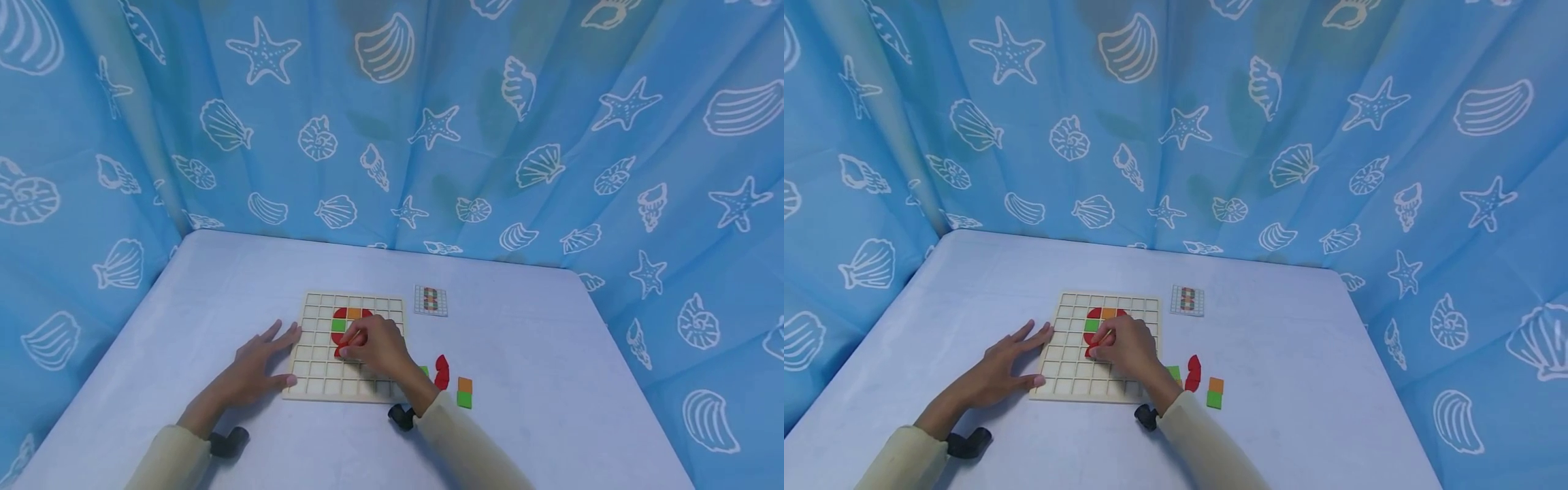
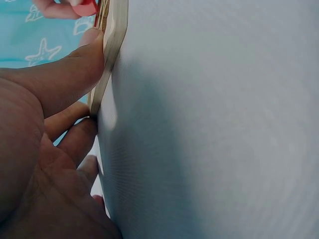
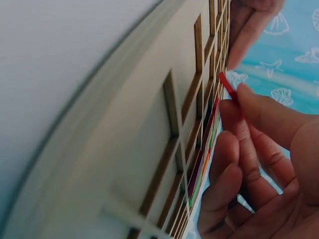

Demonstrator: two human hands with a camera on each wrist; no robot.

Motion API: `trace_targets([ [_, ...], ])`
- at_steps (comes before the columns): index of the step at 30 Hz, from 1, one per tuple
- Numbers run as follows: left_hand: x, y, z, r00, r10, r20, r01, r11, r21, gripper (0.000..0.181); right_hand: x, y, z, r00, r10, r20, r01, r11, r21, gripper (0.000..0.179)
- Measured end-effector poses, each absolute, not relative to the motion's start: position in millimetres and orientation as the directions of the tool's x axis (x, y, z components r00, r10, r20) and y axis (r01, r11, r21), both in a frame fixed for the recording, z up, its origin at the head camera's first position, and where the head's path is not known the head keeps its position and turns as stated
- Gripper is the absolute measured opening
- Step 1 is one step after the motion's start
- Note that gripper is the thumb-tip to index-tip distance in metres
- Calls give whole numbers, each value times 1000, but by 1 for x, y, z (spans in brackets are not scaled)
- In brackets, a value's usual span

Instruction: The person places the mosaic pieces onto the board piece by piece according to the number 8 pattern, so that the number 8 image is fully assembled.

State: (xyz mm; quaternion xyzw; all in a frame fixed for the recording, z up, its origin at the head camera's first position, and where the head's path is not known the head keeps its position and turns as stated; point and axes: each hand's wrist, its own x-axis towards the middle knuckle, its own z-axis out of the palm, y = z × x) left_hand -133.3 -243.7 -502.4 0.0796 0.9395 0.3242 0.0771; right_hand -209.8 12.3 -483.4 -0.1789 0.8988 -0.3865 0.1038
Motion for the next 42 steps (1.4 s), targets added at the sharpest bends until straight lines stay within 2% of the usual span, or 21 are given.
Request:
trace_targets([
  [6, -134, -244, -503, -976, 198, -96, 96, 775, 625, 96, -210, 1, -484, -918, -389, -70, -251, 711, -657, 15],
  [16, -135, -244, -503, -976, 191, -105, 84, 775, 626, 97, -209, -3, -482, -918, -389, -77, -258, 734, -629, 18],
  [24, -135, -243, -504, -977, 192, -90, 96, 779, 620, 96, -205, 5, -481, -917, -383, -115, -201, 689, -696, 23],
  [31, -133, -244, -507, -979, 194, -67, 113, 782, 613, 96, -202, 24, -478, -909, -406, -93, -192, 606, -772, 17],
  [42, -133, -244, -503, -976, 204, -75, 113, 769, 629, 95, -199, 71, -475, -941, -329, -82, -138, 593, -793, 17],
])
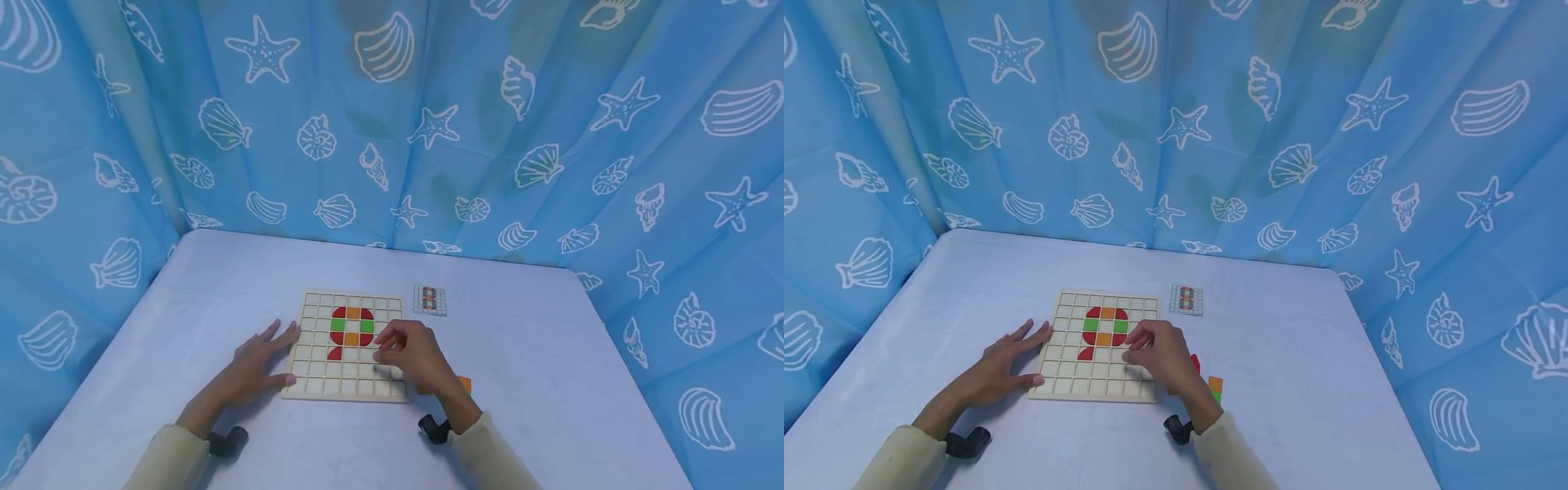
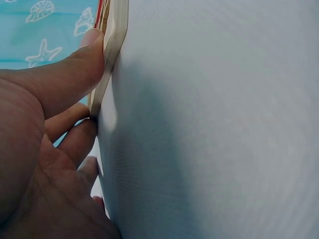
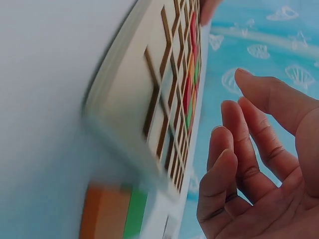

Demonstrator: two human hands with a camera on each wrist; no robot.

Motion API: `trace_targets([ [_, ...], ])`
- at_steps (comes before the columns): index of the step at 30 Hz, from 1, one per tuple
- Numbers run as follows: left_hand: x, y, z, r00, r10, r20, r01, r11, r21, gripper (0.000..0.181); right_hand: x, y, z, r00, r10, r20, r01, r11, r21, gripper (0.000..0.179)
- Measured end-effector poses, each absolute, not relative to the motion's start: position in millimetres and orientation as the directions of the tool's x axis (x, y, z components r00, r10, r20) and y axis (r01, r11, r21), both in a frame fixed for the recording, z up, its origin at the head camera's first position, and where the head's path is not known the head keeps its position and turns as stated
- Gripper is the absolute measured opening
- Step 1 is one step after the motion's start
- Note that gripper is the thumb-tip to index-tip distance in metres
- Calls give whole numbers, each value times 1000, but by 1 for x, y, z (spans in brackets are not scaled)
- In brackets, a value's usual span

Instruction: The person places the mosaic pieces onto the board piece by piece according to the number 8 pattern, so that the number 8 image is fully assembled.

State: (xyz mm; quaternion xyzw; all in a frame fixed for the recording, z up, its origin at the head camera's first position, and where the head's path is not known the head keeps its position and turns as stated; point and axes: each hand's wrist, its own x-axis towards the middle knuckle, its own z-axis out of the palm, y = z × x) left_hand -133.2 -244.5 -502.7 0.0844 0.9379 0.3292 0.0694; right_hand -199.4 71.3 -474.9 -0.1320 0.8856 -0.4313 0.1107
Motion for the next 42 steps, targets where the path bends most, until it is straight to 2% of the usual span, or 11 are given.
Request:
trace_targets([
  [12, -133, -245, -503, -976, 204, -71, 115, 769, 629, 95, -187, 124, -473, -978, -158, -136, 6, 628, -778, 17],
  [29, -132, -246, -504, -975, 202, -88, 102, 769, 631, 96, -171, 141, -487, -959, -223, -176, -63, 770, -635, 33],
  [34, -132, -246, -504, -975, 204, -85, 105, 766, 634, 96, -171, 141, -486, -956, -235, -175, -66, 755, -653, 29],
  [42, -133, -245, -501, -975, 207, -85, 110, 775, 623, 96, -175, 143, -485, -957, -255, -140, -68, 664, -744, 22],
])
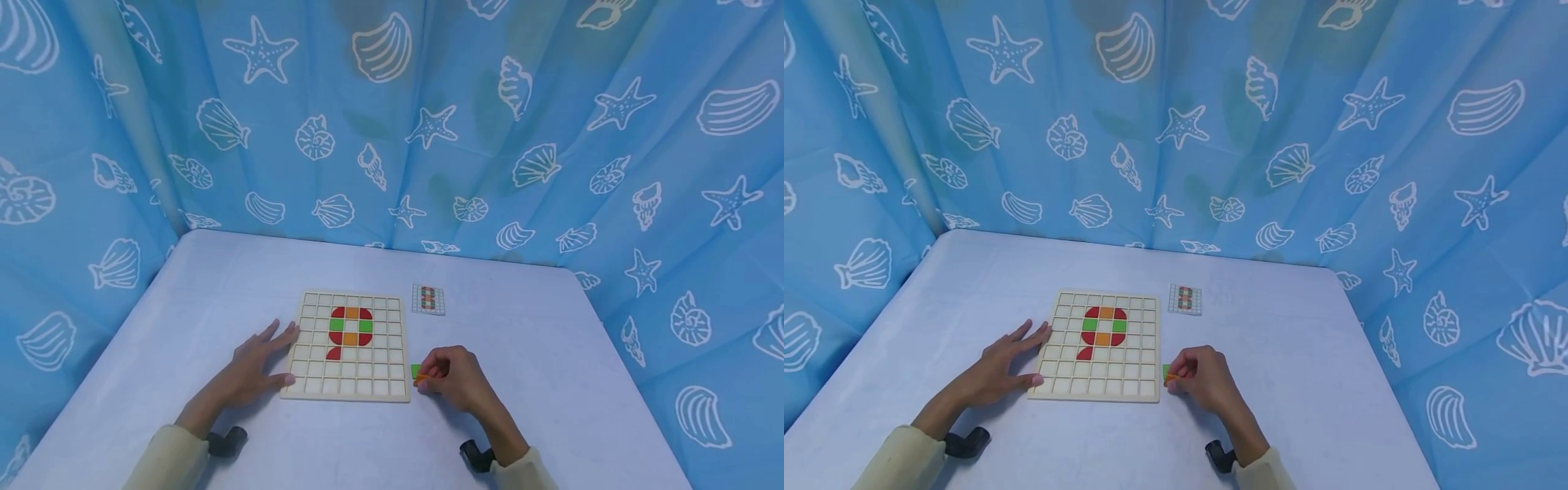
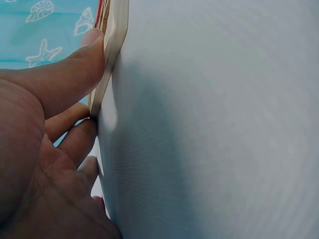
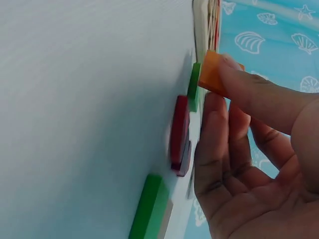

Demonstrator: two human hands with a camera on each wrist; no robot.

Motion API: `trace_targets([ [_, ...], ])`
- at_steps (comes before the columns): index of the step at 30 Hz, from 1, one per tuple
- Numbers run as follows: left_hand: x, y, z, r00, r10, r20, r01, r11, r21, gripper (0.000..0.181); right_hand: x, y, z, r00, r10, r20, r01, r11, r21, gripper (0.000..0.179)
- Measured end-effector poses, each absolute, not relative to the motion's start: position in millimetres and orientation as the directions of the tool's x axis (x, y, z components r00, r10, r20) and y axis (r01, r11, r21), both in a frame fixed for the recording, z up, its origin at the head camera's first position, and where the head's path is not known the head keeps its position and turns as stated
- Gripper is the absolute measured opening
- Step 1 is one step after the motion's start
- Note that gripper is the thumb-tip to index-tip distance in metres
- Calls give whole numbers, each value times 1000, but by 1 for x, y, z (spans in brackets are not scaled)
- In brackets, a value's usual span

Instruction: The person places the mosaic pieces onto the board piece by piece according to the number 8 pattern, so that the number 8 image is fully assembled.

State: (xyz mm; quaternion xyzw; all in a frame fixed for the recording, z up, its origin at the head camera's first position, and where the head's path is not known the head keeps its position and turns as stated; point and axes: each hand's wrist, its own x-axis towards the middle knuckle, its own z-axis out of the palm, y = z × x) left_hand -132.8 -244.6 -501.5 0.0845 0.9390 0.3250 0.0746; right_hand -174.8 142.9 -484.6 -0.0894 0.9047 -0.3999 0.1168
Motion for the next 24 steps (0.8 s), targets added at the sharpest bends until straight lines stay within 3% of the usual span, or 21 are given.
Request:
trace_targets([
  [24, -133, -246, -505, -977, 202, -68, 114, 766, 633, 95, -192, 57, -480, -955, -295, -23, -159, 578, -800, 13],
])
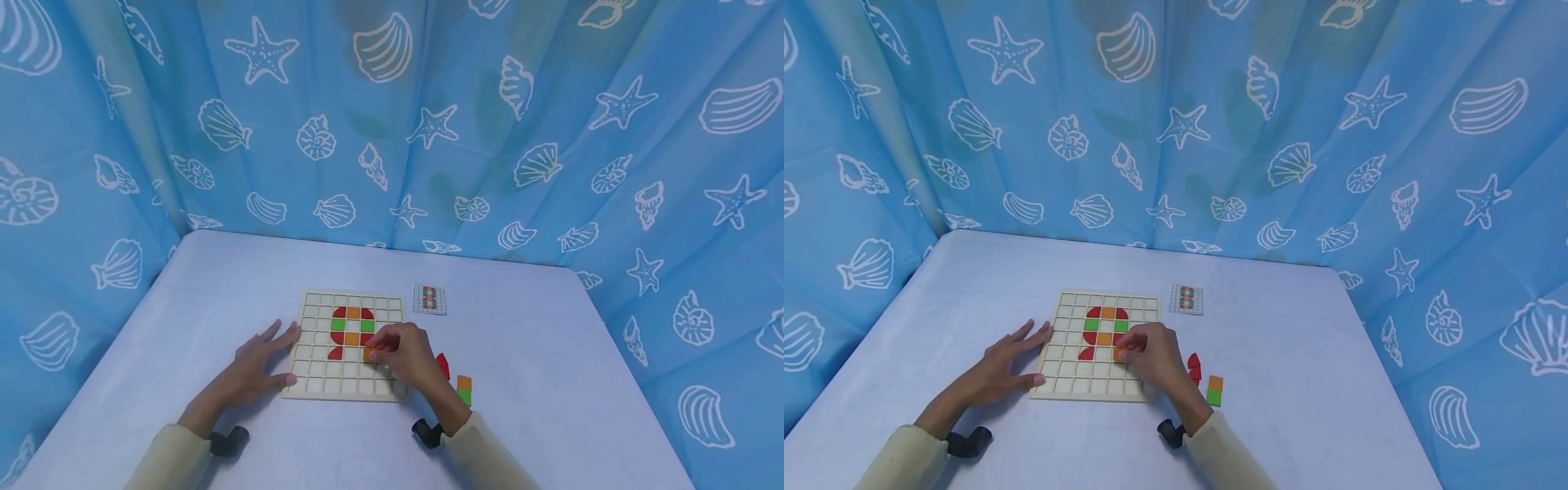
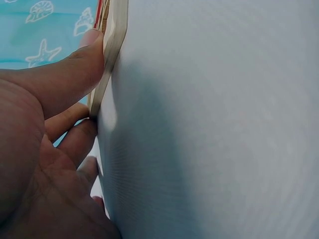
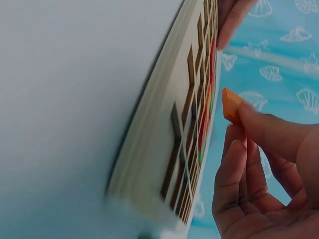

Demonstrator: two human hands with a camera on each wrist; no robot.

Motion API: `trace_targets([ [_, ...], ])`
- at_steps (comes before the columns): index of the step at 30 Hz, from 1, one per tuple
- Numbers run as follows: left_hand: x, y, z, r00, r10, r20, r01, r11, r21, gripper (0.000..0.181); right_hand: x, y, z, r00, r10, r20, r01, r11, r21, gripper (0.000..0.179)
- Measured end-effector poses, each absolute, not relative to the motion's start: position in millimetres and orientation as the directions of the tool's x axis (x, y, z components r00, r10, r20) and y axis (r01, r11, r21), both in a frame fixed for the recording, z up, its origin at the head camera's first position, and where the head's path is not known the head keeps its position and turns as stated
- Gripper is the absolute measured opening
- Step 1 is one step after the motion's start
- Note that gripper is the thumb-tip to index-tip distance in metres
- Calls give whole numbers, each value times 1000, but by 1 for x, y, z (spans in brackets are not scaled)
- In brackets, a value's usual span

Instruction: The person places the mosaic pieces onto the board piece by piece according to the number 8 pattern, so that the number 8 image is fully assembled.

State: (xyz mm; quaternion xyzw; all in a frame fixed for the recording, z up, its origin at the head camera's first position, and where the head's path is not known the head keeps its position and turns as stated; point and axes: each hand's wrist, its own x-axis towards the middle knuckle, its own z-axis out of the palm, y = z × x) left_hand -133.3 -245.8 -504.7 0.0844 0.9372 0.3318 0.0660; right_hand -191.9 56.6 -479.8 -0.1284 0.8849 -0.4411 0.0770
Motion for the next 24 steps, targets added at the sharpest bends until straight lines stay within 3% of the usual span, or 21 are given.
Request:
trace_targets([
  [24, -131, -245, -503, -979, 198, -59, 119, 775, 621, 94, -203, 15, -487, -937, -344, -53, -200, 657, -727, 10],
])
